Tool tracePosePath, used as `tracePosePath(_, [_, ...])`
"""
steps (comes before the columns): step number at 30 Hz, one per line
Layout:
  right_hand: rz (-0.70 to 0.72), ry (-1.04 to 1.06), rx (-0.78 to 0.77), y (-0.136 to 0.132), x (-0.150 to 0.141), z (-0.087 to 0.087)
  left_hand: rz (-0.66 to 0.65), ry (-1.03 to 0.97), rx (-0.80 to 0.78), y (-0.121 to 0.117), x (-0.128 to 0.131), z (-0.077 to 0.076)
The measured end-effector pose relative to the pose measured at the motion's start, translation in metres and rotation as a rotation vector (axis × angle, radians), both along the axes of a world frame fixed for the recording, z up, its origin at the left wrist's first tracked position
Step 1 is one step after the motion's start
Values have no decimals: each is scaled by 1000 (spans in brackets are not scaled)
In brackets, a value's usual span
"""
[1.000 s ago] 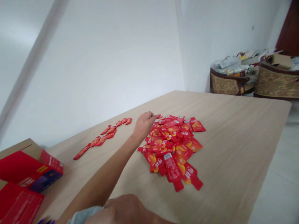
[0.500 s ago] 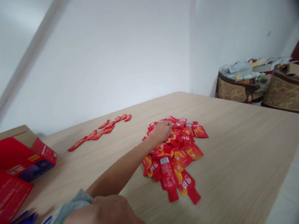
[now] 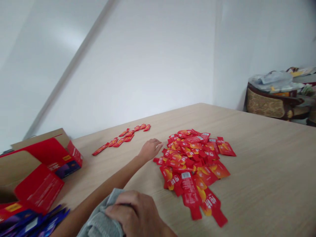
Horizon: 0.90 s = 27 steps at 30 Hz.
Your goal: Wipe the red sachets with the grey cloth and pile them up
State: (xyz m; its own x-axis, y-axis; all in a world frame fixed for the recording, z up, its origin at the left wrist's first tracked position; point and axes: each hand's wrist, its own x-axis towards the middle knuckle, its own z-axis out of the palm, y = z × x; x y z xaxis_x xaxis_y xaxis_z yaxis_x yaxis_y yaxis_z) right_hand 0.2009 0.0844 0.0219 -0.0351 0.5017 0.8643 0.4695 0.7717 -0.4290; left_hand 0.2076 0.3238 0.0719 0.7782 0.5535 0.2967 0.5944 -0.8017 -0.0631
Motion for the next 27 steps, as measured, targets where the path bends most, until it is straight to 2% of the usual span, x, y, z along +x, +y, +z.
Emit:
tracePosePath(4, [24,127,30,-4,-6,3,180,-31,-32,25,-42,-19])
tracePosePath(8, [12,189,25,-3,-10,1,300,-75,-40,47,-69,-46])
tracePosePath(12, [65,71,-119,2,-6,-8,380,-149,-5,60,-82,-74])
tracePosePath(15, [90,62,-228,2,-5,-10,417,-208,30,66,-85,-87])
tracePosePath(22, [138,195,-371,-2,-17,-13,416,-254,91,66,-88,-96])
tracePosePath(27, [66,515,-540,6,-29,-25,409,-243,120,71,-85,-96])
